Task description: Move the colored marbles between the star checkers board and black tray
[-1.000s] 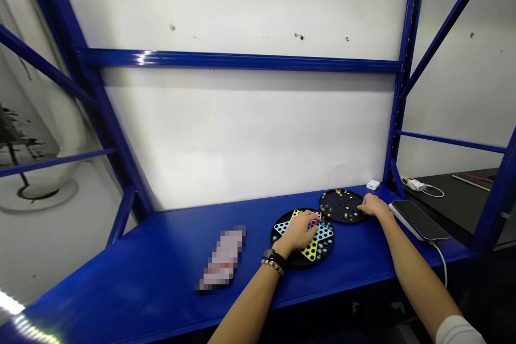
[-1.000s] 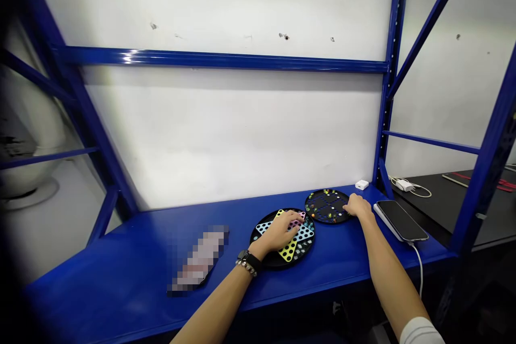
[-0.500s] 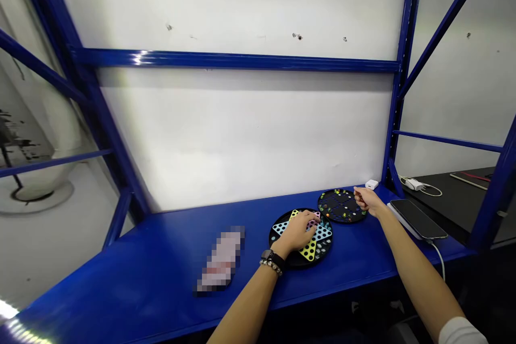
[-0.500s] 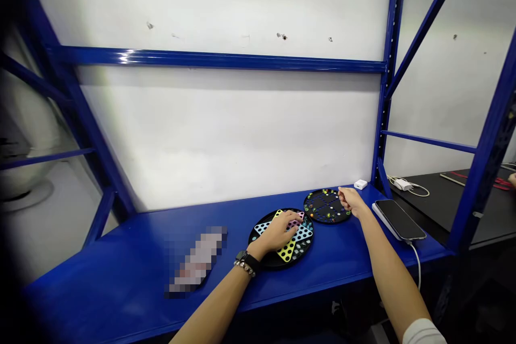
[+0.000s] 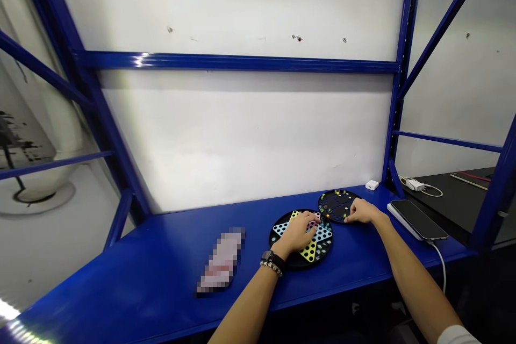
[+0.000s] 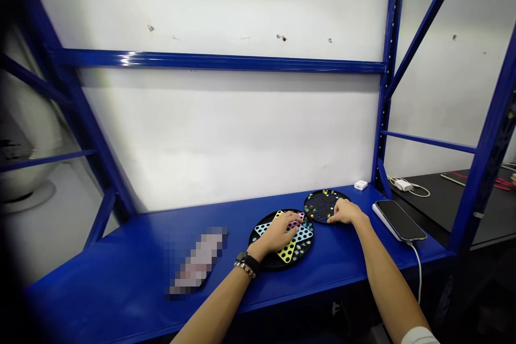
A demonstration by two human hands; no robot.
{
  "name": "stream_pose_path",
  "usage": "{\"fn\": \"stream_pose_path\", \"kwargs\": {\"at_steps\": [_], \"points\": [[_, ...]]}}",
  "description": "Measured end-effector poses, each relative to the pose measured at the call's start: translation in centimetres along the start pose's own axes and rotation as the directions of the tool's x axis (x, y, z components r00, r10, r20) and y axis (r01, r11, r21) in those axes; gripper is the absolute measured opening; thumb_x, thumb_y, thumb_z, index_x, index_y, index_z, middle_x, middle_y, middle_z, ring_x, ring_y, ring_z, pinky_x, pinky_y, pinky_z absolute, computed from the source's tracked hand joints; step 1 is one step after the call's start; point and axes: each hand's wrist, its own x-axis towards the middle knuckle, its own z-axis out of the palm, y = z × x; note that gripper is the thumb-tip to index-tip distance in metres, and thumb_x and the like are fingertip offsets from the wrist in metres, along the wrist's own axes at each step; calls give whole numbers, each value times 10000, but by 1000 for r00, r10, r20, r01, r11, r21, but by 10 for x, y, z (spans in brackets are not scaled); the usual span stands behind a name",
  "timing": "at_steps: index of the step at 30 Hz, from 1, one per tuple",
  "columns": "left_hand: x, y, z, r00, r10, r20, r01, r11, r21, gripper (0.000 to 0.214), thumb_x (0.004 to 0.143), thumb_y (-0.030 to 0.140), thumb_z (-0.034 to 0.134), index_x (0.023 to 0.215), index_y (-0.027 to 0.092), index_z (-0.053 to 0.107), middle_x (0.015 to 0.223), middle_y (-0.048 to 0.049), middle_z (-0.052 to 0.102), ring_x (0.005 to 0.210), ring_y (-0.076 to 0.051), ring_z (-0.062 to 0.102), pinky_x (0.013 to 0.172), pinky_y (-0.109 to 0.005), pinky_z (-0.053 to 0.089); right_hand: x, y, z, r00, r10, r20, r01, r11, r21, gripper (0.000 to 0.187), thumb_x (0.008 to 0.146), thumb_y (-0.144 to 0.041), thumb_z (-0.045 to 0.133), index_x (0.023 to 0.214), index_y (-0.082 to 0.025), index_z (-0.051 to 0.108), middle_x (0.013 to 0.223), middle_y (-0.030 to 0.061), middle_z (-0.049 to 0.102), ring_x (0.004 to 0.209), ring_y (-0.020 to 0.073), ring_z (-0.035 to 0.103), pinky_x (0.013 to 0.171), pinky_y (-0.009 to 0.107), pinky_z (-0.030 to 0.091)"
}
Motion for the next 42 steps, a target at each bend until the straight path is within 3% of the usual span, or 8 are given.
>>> {"fn": "stream_pose_path", "kwargs": {"at_steps": [4,9,12,18,26,29,35,42], "points": [[0,-1,0,1000,-6,0,6,1000,-1,307,852,203,504,1086,251,697,1173,-46,679,1076,-211,619,991,-327,456,3,-2,-3,988,-120,-102,150,917,369,329,649,-436,785,560,-168,616,472,-35,474,475,83,389,452,223,261],[-2,0,-1,1000,-17,4,17,1000,-9,310,849,198,502,1086,250,696,1180,-45,677,1092,-214,610,996,-327,453,15,-11,-18,976,37,-215,199,255,946,315,844,-432,604,665,-215,461,470,-115,230,384,54,172,354,184,177],[-3,1,-1,1000,-18,6,18,1000,-18,304,857,208,503,1086,247,699,1184,-49,675,1092,-218,610,993,-335,455,27,-8,-20,984,142,-107,98,71,993,279,918,-350,500,683,-220,424,479,-112,228,359,54,168,323,162,172],[-3,1,-1,1000,-24,2,24,1000,-14,304,854,206,505,1086,252,696,1176,-45,676,1094,-220,607,987,-335,456,50,-7,1,980,156,-122,6,593,805,283,953,-379,415,724,-219,458,482,-109,262,362,69,196,355,178,185],[-4,4,-4,999,-36,8,36,999,-27,289,859,224,507,1081,254,690,1192,-42,673,1143,-227,588,1022,-351,439,74,-51,41,988,7,-156,33,966,256,171,701,-290,762,689,-185,628,715,17,665,725,154,614,613,216,394],[-4,3,-3,999,-40,6,40,999,-32,280,862,224,505,1068,244,693,1203,-48,672,1147,-228,587,1025,-357,437,78,-59,48,993,-23,-116,27,999,32,156,708,-303,767,743,-194,660,819,44,721,798,185,658,651,235,411],[-4,2,-4,999,-36,10,36,998,-53,296,842,192,505,1070,244,686,1184,-43,676,1118,-216,593,1019,-357,438,90,-31,27,957,105,-270,-104,994,17,291,963,-394,444,955,-188,649,1060,108,713,989,227,657,733,276,438],[-7,6,-8,998,-54,13,55,997,-56,277,852,215,502,1060,257,681,1168,-39,664,1111,-219,581,1006,-364,435,109,-3,8,925,195,-325,-221,974,-42,260,977,-343,430,1066,-186,618,1174,144,669,1080,278,641,824,343,455]]}}
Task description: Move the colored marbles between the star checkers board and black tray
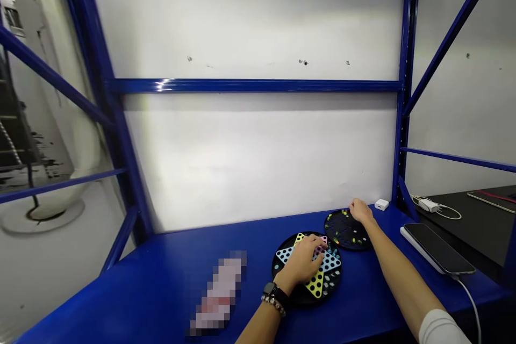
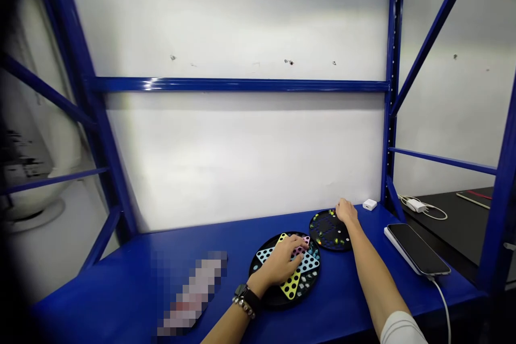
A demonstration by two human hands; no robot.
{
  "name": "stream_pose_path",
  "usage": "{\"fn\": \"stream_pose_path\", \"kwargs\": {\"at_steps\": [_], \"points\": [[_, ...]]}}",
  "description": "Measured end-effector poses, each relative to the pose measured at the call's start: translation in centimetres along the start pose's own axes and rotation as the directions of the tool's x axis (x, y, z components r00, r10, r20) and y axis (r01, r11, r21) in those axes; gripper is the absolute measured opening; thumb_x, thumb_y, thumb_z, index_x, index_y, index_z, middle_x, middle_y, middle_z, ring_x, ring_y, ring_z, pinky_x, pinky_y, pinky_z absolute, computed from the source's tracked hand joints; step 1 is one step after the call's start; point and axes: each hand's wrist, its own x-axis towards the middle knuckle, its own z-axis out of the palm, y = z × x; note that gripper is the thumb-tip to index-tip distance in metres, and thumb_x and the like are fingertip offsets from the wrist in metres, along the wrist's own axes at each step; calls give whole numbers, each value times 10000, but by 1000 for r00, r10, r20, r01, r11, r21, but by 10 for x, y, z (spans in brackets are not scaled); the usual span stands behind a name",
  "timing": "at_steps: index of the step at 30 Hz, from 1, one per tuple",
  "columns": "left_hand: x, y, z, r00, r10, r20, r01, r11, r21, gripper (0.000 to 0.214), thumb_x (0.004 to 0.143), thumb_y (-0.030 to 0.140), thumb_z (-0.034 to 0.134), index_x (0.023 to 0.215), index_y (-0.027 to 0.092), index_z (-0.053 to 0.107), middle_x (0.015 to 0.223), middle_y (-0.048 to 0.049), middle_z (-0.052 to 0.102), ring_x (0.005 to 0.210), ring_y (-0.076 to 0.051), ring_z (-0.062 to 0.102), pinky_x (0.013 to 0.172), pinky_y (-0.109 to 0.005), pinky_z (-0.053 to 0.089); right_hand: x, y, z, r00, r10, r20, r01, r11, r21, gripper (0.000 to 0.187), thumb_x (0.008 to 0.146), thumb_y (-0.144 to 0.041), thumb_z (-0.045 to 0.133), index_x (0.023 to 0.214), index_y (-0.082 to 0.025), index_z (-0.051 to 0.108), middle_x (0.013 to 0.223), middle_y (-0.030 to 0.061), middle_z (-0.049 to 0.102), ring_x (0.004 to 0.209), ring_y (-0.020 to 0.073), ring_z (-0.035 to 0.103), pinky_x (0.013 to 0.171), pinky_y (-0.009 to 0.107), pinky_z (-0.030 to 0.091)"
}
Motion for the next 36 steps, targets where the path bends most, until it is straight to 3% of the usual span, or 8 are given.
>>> {"fn": "stream_pose_path", "kwargs": {"at_steps": [7,16,29,36], "points": [[-2,-1,0,1000,-18,10,18,1000,5,269,844,209,523,1056,272,675,1145,-32,654,1081,-216,583,1002,-375,434,7,-12,20,999,-29,35,31,997,-66,219,970,-303,462,1050,-188,630,1137,147,677,1052,275,654,816,345,466],[-2,4,-4,999,-39,20,39,999,8,270,841,207,511,1046,268,677,1145,-39,658,1081,-219,587,993,-377,441,0,-1,30,991,-127,30,129,988,-90,177,977,-299,459,1034,-221,607,1061,103,701,982,252,669,755,299,445],[-3,5,-5,997,-68,32,69,998,-12,270,846,218,502,1048,271,673,1146,-42,654,1093,-223,576,1004,-378,422,0,-16,30,987,-127,96,146,965,-217,388,993,-261,414,1353,-140,493,1203,195,661,1097,292,652,862,372,481],[-4,3,-5,996,-78,40,78,997,-10,284,844,226,503,1069,274,670,1169,-38,648,1100,-220,569,1017,-388,413,4,-17,26,985,-117,129,149,952,-269,281,970,-232,458,1167,-131,633,1178,190,674,1088,295,659,857,361,491]]}}
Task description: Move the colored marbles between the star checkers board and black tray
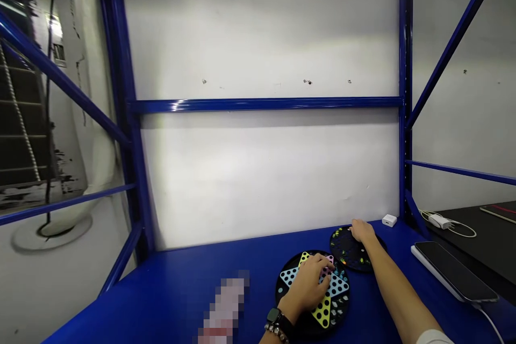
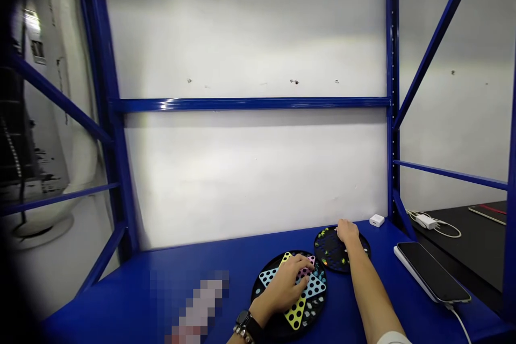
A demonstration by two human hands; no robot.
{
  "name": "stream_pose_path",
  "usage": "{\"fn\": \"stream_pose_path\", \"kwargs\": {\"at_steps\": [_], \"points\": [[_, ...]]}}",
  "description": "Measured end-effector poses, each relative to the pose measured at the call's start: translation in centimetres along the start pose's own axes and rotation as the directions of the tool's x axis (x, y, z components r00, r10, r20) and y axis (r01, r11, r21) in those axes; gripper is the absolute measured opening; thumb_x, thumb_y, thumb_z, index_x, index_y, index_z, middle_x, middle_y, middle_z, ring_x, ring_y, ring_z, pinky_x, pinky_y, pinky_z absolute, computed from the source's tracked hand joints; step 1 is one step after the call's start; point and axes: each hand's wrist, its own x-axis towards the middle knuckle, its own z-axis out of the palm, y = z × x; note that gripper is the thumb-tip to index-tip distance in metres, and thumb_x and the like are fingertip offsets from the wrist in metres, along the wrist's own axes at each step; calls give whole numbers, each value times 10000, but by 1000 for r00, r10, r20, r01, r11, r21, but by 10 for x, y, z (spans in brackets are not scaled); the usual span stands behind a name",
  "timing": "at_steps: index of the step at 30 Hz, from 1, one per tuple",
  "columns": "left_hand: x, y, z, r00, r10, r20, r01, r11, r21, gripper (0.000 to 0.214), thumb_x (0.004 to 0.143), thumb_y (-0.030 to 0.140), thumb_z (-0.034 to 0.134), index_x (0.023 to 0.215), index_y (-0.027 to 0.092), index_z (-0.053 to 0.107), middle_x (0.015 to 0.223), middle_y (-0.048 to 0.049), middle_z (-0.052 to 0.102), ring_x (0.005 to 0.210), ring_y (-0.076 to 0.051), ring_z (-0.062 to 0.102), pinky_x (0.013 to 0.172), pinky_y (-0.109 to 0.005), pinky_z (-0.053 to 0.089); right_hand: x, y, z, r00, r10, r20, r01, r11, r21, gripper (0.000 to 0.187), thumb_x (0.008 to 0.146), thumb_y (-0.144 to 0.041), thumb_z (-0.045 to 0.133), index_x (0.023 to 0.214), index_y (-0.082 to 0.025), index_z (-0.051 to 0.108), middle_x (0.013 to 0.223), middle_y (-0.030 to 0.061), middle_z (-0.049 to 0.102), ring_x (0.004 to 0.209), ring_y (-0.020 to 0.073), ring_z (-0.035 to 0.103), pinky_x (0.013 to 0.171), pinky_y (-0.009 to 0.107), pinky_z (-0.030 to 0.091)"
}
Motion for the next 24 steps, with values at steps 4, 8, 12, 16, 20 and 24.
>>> {"fn": "stream_pose_path", "kwargs": {"at_steps": [4,8,12,16,20,24], "points": [[-1,1,0,1000,7,-6,-7,1000,23,280,848,230,493,1063,269,668,1159,-38,647,1068,-211,573,1010,-375,417,-1,3,-2,1000,-11,-3,11,1000,-23,281,978,-236,452,1159,-133,640,1188,185,672,1097,284,657,877,362,479],[-1,1,0,1000,11,-5,-11,999,37,279,850,234,493,1063,279,668,1158,-29,647,1053,-209,574,1002,-371,423,-4,-1,0,999,-26,-29,25,999,-36,327,991,-300,448,1230,-137,600,1182,188,676,1094,291,658,866,371,476],[-1,0,3,1000,26,-16,-25,999,36,277,840,211,502,1048,278,672,1144,-27,655,1046,-207,584,995,-368,430,-7,-7,8,996,-60,-59,58,998,-38,329,1002,-245,403,1262,-138,575,1160,178,686,1082,289,661,851,365,466],[2,2,0,993,44,-107,-41,999,29,249,866,224,498,1044,264,667,1136,-38,660,1053,-209,594,960,-355,455,-14,-5,13,993,-68,-94,67,998,-20,335,1024,-293,352,1230,-139,566,1134,171,691,1038,279,671,809,341,452],[5,-1,-16,932,-27,-361,40,999,30,226,915,256,445,1017,262,647,1103,-44,658,1034,-217,609,904,-359,483,-22,-16,0,971,-53,-232,90,984,155,337,1036,-361,314,1134,-166,572,1058,131,705,972,246,670,746,296,410],[6,-15,-33,825,-126,-551,116,992,-54,211,928,280,418,976,254,622,1067,-46,658,988,-215,631,863,-360,501,-41,-66,-18,933,-200,-298,291,908,302,326,1030,-394,332,1070,-192,584,966,95,707,891,205,656,714,274,381]]}}
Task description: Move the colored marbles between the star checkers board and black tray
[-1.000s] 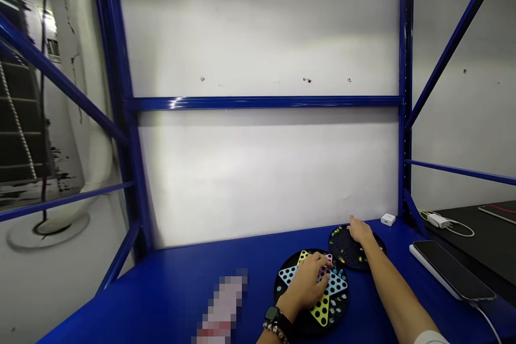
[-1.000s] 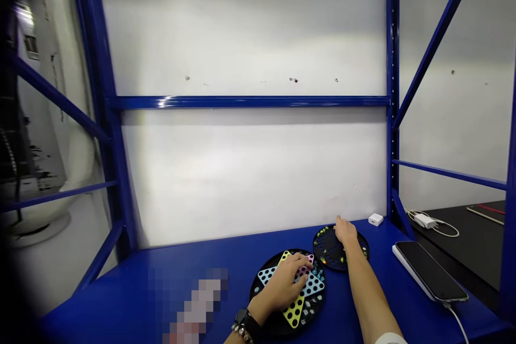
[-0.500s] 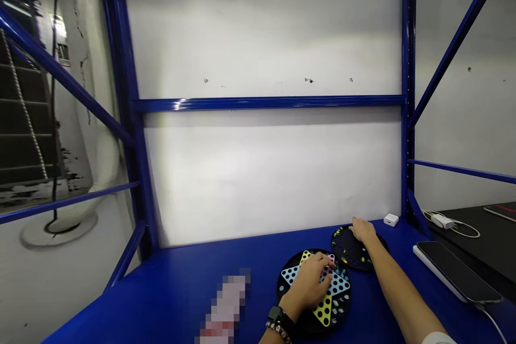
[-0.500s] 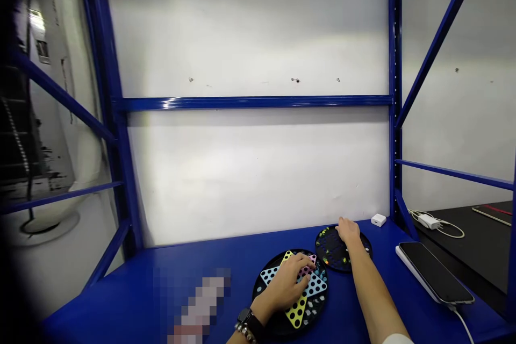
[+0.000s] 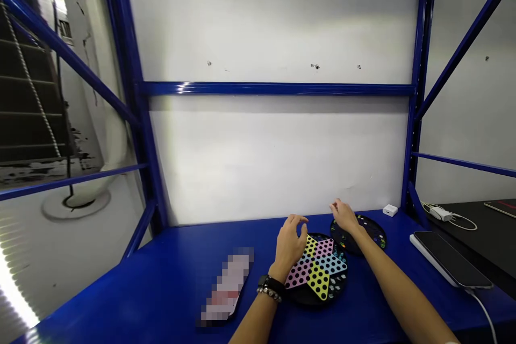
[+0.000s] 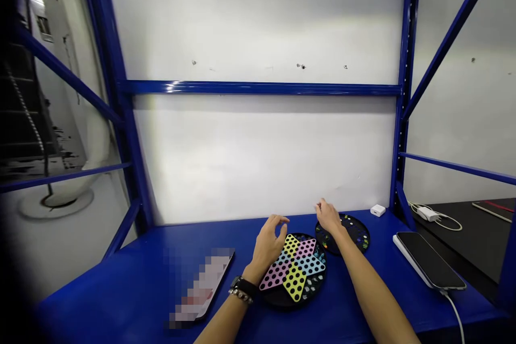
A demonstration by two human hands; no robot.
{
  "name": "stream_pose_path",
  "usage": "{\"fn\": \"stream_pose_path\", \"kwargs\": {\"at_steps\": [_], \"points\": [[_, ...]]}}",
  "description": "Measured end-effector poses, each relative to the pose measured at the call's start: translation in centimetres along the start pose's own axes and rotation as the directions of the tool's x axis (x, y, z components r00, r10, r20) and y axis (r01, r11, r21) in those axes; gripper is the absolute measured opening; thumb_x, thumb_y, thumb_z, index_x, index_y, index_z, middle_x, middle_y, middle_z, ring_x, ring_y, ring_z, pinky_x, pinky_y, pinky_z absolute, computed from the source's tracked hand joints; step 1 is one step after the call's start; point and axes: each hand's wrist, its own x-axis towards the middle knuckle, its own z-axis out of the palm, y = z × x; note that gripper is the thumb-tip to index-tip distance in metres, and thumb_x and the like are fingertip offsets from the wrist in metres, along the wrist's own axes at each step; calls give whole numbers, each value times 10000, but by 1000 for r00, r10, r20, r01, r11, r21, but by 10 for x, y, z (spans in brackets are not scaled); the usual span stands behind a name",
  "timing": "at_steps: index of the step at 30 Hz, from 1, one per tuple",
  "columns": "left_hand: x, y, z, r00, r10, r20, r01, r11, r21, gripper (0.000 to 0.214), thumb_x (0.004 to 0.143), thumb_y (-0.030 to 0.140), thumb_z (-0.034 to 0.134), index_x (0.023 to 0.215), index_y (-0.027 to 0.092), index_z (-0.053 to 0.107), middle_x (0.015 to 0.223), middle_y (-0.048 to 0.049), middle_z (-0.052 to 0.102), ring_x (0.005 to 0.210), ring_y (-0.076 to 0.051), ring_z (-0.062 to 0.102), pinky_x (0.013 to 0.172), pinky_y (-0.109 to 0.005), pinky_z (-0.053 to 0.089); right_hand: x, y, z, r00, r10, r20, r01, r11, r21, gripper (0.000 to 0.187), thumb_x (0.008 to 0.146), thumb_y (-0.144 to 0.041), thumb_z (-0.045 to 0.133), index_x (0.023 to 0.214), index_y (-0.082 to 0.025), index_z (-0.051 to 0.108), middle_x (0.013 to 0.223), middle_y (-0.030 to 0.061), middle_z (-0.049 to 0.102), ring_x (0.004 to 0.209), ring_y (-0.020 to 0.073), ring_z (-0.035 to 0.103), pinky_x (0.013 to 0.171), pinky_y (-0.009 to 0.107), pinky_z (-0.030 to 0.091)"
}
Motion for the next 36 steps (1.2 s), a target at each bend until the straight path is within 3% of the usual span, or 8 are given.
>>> {"fn": "stream_pose_path", "kwargs": {"at_steps": [4,8,12,20,27,36], "points": [[5,-13,-6,985,-113,-134,107,993,-49,209,934,320,421,916,236,612,1004,-43,675,916,-209,641,808,-353,506,-18,-64,23,947,-263,183,254,965,70,256,974,-424,476,1068,-230,615,975,58,717,898,210,658,719,271,395],[5,-16,-8,964,-176,-201,164,984,-75,300,968,400,364,890,236,604,921,-43,682,833,-204,642,712,-325,494,-31,-99,39,882,-373,289,389,921,3,270,942,-411,527,1119,-241,641,963,67,728,885,232,671,738,296,425],[4,-17,-9,963,-148,-226,140,989,-50,372,985,420,299,879,242,608,923,-39,678,839,-204,638,697,-317,476,-31,-103,38,830,-420,366,450,893,2,311,892,-451,589,1124,-262,675,984,65,734,920,248,668,764,309,443],[6,-24,-7,950,-143,-279,135,990,-50,417,1002,399,251,862,241,610,914,-35,670,834,-192,630,724,-313,477,-33,-100,33,874,-359,327,366,929,42,299,961,-444,467,1067,-264,682,966,46,729,915,216,662,753,285,441],[4,-26,-8,938,-145,-316,136,989,-52,418,998,371,234,854,233,602,897,-42,667,820,-188,625,706,-308,464,-37,-124,42,833,-411,371,474,876,-93,290,942,-377,479,1101,-215,660,1016,103,726,925,266,680,773,343,473],[5,-28,-7,939,-178,-295,171,984,-48,413,987,381,257,849,232,616,891,-37,674,813,-186,622,727,-300,466,-48,-121,43,864,-404,300,453,884,-114,319,957,-381,452,1181,-209,601,1070,101,673,879,233,671,774,331,479]]}}
